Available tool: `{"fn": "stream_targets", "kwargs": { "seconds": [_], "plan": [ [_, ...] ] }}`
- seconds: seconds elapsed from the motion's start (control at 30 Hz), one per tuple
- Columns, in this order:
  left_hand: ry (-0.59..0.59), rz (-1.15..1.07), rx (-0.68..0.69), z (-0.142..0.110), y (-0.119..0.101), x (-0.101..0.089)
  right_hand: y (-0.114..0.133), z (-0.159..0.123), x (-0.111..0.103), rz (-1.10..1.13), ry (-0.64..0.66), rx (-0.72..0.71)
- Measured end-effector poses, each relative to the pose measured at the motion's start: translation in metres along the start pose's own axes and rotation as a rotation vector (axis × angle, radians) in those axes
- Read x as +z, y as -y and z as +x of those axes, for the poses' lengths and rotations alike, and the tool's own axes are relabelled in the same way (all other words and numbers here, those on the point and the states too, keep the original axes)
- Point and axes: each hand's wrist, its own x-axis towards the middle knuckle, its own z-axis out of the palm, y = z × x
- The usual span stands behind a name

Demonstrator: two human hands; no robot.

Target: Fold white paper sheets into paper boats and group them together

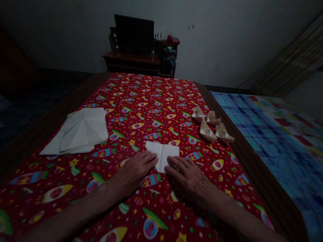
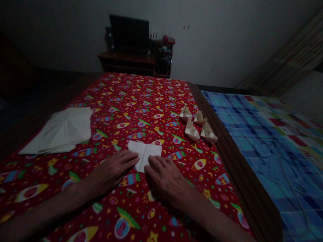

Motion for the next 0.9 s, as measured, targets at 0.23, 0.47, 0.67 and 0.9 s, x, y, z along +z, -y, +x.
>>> {"fn": "stream_targets", "kwargs": {
  "seconds": [0.23,0.47,0.67,0.9],
  "plan": [
    [-0.089,0.001,-0.051,-0.004,-0.002,0.004,-0.011,0.013,0.003,0.023,-0.098,-0.106],
    [-0.085,-0.04,-0.052,0.004,0.003,0.004,0.005,0.014,0.004,0.175,-0.027,-0.153],
    [-0.107,-0.053,-0.073,0.004,0.001,0.006,-0.011,0.025,0.011,0.437,-0.1,-0.015],
    [-0.113,-0.038,-0.103,0.004,-0.004,0.007,-0.018,0.04,0.011,0.675,-0.009,0.348]
  ]
}}
